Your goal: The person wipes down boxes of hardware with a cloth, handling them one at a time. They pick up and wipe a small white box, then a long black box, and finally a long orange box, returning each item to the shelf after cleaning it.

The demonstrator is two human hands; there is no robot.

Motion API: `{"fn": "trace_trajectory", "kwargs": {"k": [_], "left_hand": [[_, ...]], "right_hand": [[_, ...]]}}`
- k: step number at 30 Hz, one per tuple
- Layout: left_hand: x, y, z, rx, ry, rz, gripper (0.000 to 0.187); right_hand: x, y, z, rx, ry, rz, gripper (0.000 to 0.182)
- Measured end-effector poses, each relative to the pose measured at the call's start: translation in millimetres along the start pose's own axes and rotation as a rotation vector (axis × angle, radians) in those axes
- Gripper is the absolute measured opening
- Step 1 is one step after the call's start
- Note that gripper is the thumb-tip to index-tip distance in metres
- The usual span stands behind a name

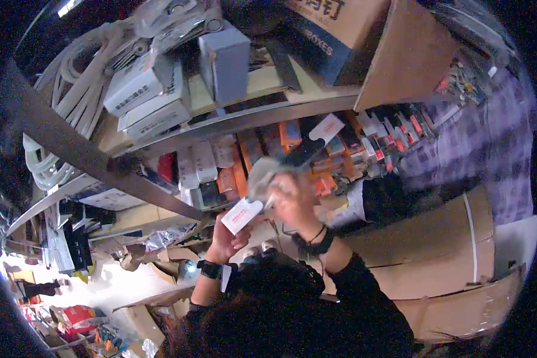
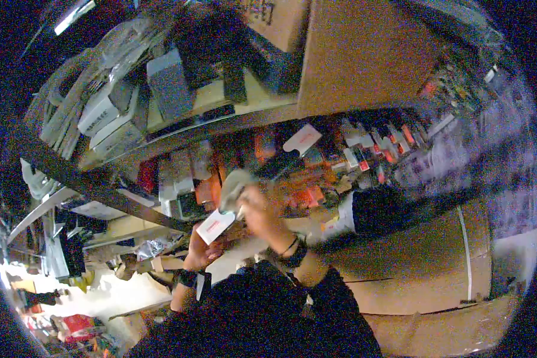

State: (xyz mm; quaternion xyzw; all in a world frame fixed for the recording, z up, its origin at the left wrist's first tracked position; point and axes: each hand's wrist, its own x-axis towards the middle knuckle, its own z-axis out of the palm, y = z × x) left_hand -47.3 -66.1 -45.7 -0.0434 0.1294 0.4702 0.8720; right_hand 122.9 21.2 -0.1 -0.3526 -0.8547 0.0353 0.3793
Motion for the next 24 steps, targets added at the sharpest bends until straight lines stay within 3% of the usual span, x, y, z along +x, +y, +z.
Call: {"fn": "trace_trajectory", "kwargs": {"k": [4, 5, 7, 8, 9, 11, 13, 14, 16, 20, 24], "left_hand": [[-2.0, -2.7, 1.0, 0.021, -0.022, 0.056, 0.054], [-1.1, -3.1, 2.9, 0.024, -0.021, 0.051, 0.054], [1.1, -4.0, 7.0, 0.145, 0.213, 0.143, 0.056], [0.7, -6.3, 6.4, 0.149, 0.214, 0.14, 0.056], [-1.1, -9.6, 4.6, 0.218, 0.235, 0.246, 0.054], [-3.7, -18.9, 2.6, 0.295, 0.257, 0.352, 0.053], [-1.6, -31.2, 3.4, 0.508, 0.16, 0.721, 0.048], [-2.6, -32.8, 5.3, 0.51, 0.157, 0.721, 0.048], [-6.6, -35.8, 12.7, 1.061, 0.312, 0.871, 0.061], [-9.7, -27.6, 11.4, 1.218, 0.415, 0.84, 0.055], [-8.8, -27.0, 9.4, 1.07, 0.472, 0.814, 0.049]], "right_hand": [[36.3, 73.6, -32.0, -0.115, 0.141, 0.208, 0.019], [45.0, 88.2, -39.1, -0.192, 0.164, 0.161, 0.02], [59.9, 106.4, -47.4, -0.271, 0.188, 0.118, 0.02], [65.6, 111.8, -49.8, -0.244, 0.178, 0.251, 0.02], [68.6, 114.5, -51.2, -0.215, 0.168, 0.383, 0.02], [67.9, 119.1, -47.6, -0.265, 0.176, 0.372, 0.021], [66.7, 121.8, -43.0, -0.318, 0.184, 0.359, 0.022], [64.3, 121.6, -40.7, -0.354, 0.22, 0.339, 0.022], [60.9, 116.0, -40.1, -0.391, 0.258, 0.319, 0.023], [47.8, 97.5, -34.4, -0.308, 0.325, 0.301, 0.021], [20.1, 48.1, -22.4, -0.091, 0.31, 0.169, 0.022]]}}
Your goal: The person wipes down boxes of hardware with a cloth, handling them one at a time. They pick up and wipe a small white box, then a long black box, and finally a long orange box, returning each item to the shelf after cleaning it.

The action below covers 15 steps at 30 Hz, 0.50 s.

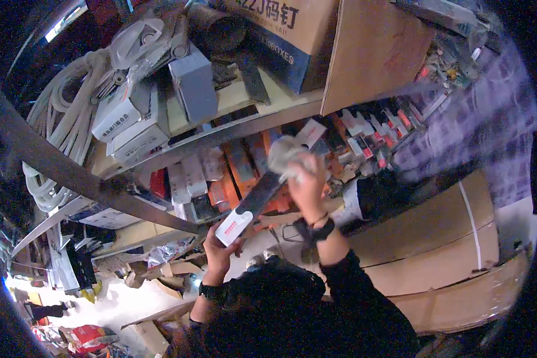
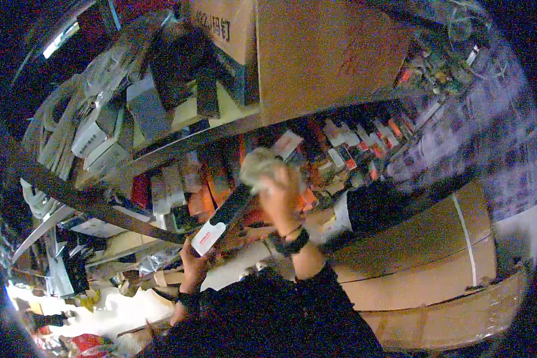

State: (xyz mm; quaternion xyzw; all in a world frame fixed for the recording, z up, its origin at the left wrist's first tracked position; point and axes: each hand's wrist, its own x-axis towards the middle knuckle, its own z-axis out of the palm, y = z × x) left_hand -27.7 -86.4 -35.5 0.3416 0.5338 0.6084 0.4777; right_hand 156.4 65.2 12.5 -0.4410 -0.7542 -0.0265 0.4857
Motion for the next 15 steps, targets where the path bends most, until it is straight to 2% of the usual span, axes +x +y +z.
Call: {"fn": "trace_trajectory", "kwargs": {"k": [2, 3, 4, 5, 6, 8, 9, 11, 12, 14, 15], "left_hand": [[-0.1, 8.1, -0.2, 0.022, -0.01, 0.006, 0.046], [-0.7, 5.0, -5.4, -0.081, -0.026, -0.076, 0.042], [-0.4, 3.2, -9.6, -0.184, -0.042, -0.157, 0.039], [-1.9, 7.7, -11.9, -0.224, -0.019, -0.313, 0.028], [-4.8, 13.1, -13.5, -0.381, 0.021, -0.42, 0.02], [-6.3, 13.0, -27.8, -0.47, -0.021, -0.55, 0.016], [-5.3, 11.4, -34.0, -0.465, -0.018, -0.551, 0.016], [-2.6, 7.0, -42.6, -0.587, -0.058, -0.7, 0.018], [-2.4, 12.3, -41.8, -0.585, -0.053, -0.699, 0.018], [-1.0, 26.2, -36.1, -0.616, -0.076, -0.702, 0.02], [-0.6, 22.7, -38.7, -0.616, -0.074, -0.702, 0.02]], "right_hand": [[-38.6, -24.0, 7.2, 0.169, -0.074, 0.046, 0.028], [-47.7, -46.1, 4.9, 0.513, -0.131, 0.088, 0.03], [-74.6, -60.2, 9.2, 0.714, -0.279, 0.402, 0.029], [-66.1, -69.3, 5.9, 0.488, -0.171, -0.186, 0.032], [-75.2, -84.0, 1.8, 0.318, -0.194, -0.273, 0.032], [-73.3, -91.9, -0.9, 0.372, -0.274, -0.268, 0.031], [-70.1, -90.6, 1.0, 0.376, -0.273, -0.264, 0.031], [-53.3, -78.6, 5.8, 0.289, -0.238, -0.263, 0.028], [-46.5, -67.2, 5.8, 0.227, -0.293, -0.19, 0.024], [-4.9, -48.3, -0.4, 0.351, -0.196, -0.057, 0.018], [20.7, -35.7, -5.6, 0.285, -0.104, -0.152, 0.017]]}}
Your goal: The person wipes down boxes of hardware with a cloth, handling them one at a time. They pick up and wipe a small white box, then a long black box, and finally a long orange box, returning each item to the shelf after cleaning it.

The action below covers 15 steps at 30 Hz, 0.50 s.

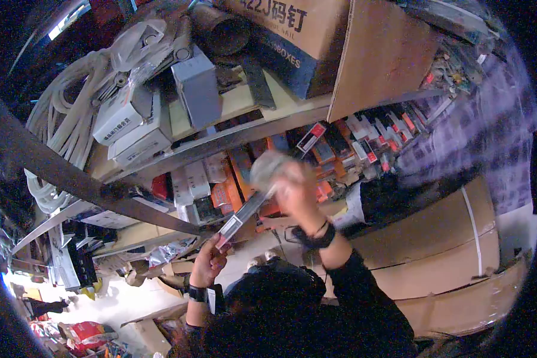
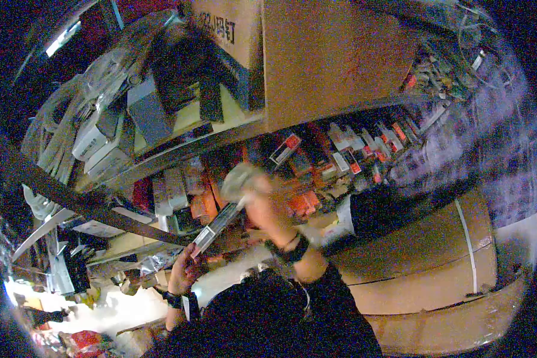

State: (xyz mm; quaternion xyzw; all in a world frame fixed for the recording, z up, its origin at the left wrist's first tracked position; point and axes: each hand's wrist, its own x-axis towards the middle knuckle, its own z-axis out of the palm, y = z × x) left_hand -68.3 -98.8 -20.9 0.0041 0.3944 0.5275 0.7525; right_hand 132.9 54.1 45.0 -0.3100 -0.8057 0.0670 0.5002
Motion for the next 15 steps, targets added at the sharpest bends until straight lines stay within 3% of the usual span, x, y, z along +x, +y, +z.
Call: {"fn": "trace_trajectory", "kwargs": {"k": [1, 2, 3, 6, 8, 10, 12, 13, 15], "left_hand": [[3.8, -1.0, -6.9, 0.0, -0.033, -0.011, 0.022], [5.1, -2.1, -11.1, 0.0, -0.065, -0.023, 0.023], [2.2, -1.8, -7.8, -0.001, -0.063, -0.022, 0.023], [-5.1, -5.7, 6.3, 0.186, -0.001, 0.076, 0.028], [-3.3, -13.9, 11.1, 0.408, 0.077, 0.243, 0.034], [0.4, -18.0, 7.4, 0.5, 0.055, 0.292, 0.036], [-0.5, -19.4, 15.2, 0.609, 0.092, 0.359, 0.042], [1.1, -19.0, 10.6, 0.607, 0.1, 0.36, 0.042], [7.1, -16.6, -1.0, 0.398, 0.069, 0.143, 0.046]], "right_hand": [[17.4, 5.3, -14.4, 0.042, 0.01, 0.062, 0.013], [12.4, 40.1, -15.5, -0.344, -0.01, 0.121, 0.015], [20.0, 55.7, -20.7, -0.355, -0.019, 0.323, 0.018], [31.6, 87.4, -29.6, -0.429, -0.021, 0.35, 0.026], [29.7, 91.4, -25.1, -0.417, -0.001, 0.377, 0.026], [22.3, 89.0, -20.4, -0.447, 0.154, 0.233, 0.023], [14.8, 84.6, -15.9, -0.443, 0.181, 0.244, 0.023], [10.8, 79.7, -14.7, -0.447, 0.213, 0.258, 0.024], [1.9, 56.1, -6.6, -0.348, 0.163, 0.212, 0.024]]}}
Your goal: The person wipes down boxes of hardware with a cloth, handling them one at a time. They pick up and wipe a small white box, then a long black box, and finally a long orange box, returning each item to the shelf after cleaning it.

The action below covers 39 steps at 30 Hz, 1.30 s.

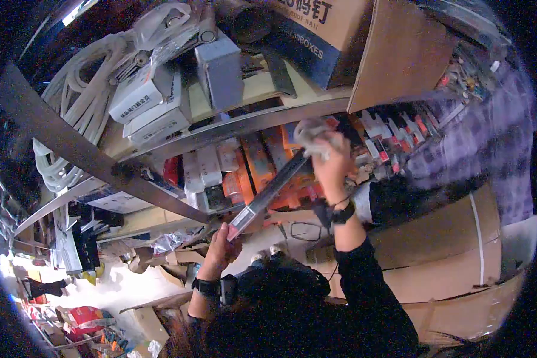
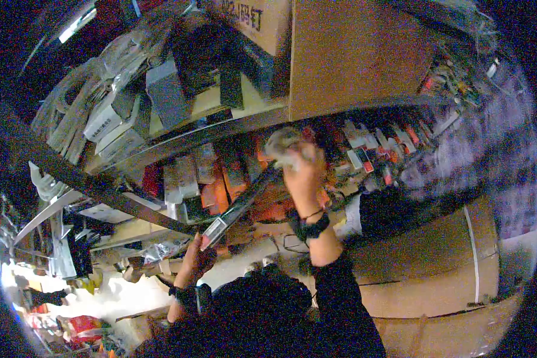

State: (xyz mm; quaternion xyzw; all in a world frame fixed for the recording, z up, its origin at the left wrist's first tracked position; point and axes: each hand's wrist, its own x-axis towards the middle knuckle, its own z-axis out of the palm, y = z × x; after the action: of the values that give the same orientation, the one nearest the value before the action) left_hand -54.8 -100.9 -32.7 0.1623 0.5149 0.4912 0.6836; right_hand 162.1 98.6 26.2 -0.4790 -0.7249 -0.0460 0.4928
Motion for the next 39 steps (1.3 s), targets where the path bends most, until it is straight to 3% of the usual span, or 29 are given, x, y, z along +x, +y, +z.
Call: {"fn": "trace_trajectory", "kwargs": {"k": [1, 2, 3, 4, 6, 7, 8, 10, 11, 13, 14, 15, 16, 17, 19, 20, 22, 23, 26, 30, 32, 34, 36, 37, 39], "left_hand": [[-3.0, 5.1, 2.2, 0.0, 0.002, 0.004, 0.046], [-8.6, 13.1, 7.0, -0.021, -0.029, -0.068, 0.048], [-11.0, 18.1, 9.7, -0.042, -0.062, -0.139, 0.049], [-8.5, 15.5, -0.3, -0.039, -0.067, -0.136, 0.049], [4.4, 4.5, -21.4, -0.261, -0.354, -0.386, 0.052], [3.8, 7.1, -11.1, -0.32, -0.201, -0.441, 0.057], [7.6, -4.4, -24.0, -0.212, -0.255, -0.368, 0.061], [15.6, -11.4, -34.3, -0.589, -0.216, -0.656, 0.061], [20.4, -15.5, -36.3, -0.634, -0.275, -0.685, 0.061], [23.9, -18.4, -36.8, -0.766, -0.351, -0.742, 0.062], [25.4, -19.1, -38.1, -0.765, -0.351, -0.744, 0.062], [26.2, -20.4, -39.4, -0.746, -0.404, -0.709, 0.063], [25.3, -22.5, -40.0, -0.729, -0.456, -0.674, 0.064], [22.9, -23.2, -39.6, -0.734, -0.453, -0.675, 0.064], [17.2, -17.9, -36.7, -0.728, -0.611, -0.583, 0.065], [14.3, -13.1, -31.2, -0.732, -0.603, -0.576, 0.065], [9.3, -4.1, -19.0, -0.599, -0.419, -0.609, 0.065], [18.1, -13.6, -27.7, -0.568, -0.61, -0.479, 0.062], [5.0, -1.6, 4.2, -0.289, -0.432, -0.169, 0.061], [13.4, -17.1, -3.5, -0.433, -0.495, -0.078, 0.058], [22.5, -25.7, -14.8, -0.657, -0.726, -0.117, 0.058], [19.4, -28.3, -18.0, -0.598, -0.68, -0.117, 0.058], [9.2, -13.6, -4.6, -0.411, -0.634, -0.007, 0.06], [9.6, -9.5, -3.0, -0.343, -0.674, 0.015, 0.06], [10.5, -7.5, 0.6, -0.268, -0.731, 0.02, 0.061]], "right_hand": [[-18.1, -2.9, 12.8, 0.173, 0.01, -0.016, 0.022], [-24.3, -29.7, -1.1, 0.16, -0.048, -0.123, 0.022], [-43.2, -48.3, 2.2, 0.35, -0.087, -0.112, 0.022], [-61.8, -69.5, 2.7, 0.6, -0.232, 0.033, 0.024], [-105.4, -86.8, 10.1, 0.484, -0.29, -0.285, 0.024], [-114.3, -98.1, 8.4, 0.433, -0.278, -0.364, 0.025], [-117.2, -104.8, 6.0, 0.387, -0.268, -0.441, 0.025], [-109.4, -100.2, 2.8, 0.368, -0.277, -0.422, 0.024], [-103.3, -97.0, 3.4, 0.362, -0.291, -0.409, 0.023], [-69.8, -85.0, 1.3, 0.436, -0.297, -0.166, 0.015], [-62.5, -64.1, 11.2, 0.339, -0.2, -0.218, 0.015], [-39.3, -58.5, 2.8, 0.371, -0.269, 0.075, 0.017], [-6.3, -50.2, -9.9, 0.208, -0.107, -0.206, 0.02], [-10.1, -20.7, 8.1, 0.081, -0.062, -0.094, 0.023], [4.6, 15.2, 25.1, -0.084, 0.068, -0.079, 0.025], [19.4, 9.4, 11.1, -0.167, -0.009, -0.006, 0.026], [29.4, 23.9, 16.0, -0.082, -0.037, 0.014, 0.026], [27.7, 23.6, 15.7, -0.067, -0.039, 0.009, 0.026], [13.2, 10.2, 11.9, -0.079, -0.007, -0.032, 0.025], [-29.3, -20.8, -4.5, -0.009, -0.064, 0.008, 0.027], [-63.0, -36.2, -6.1, 0.145, -0.068, 0.062, 0.031], [-93.5, -45.8, -13.0, 0.346, -0.08, 0.12, 0.031], [-119.3, -56.5, -18.0, 0.608, -0.008, 0.471, 0.021], [-121.9, -56.1, -23.2, 0.599, 0.005, 0.472, 0.021], [-124.8, -57.1, -36.6, 1.331, -0.255, 1.408, 0.02]]}}
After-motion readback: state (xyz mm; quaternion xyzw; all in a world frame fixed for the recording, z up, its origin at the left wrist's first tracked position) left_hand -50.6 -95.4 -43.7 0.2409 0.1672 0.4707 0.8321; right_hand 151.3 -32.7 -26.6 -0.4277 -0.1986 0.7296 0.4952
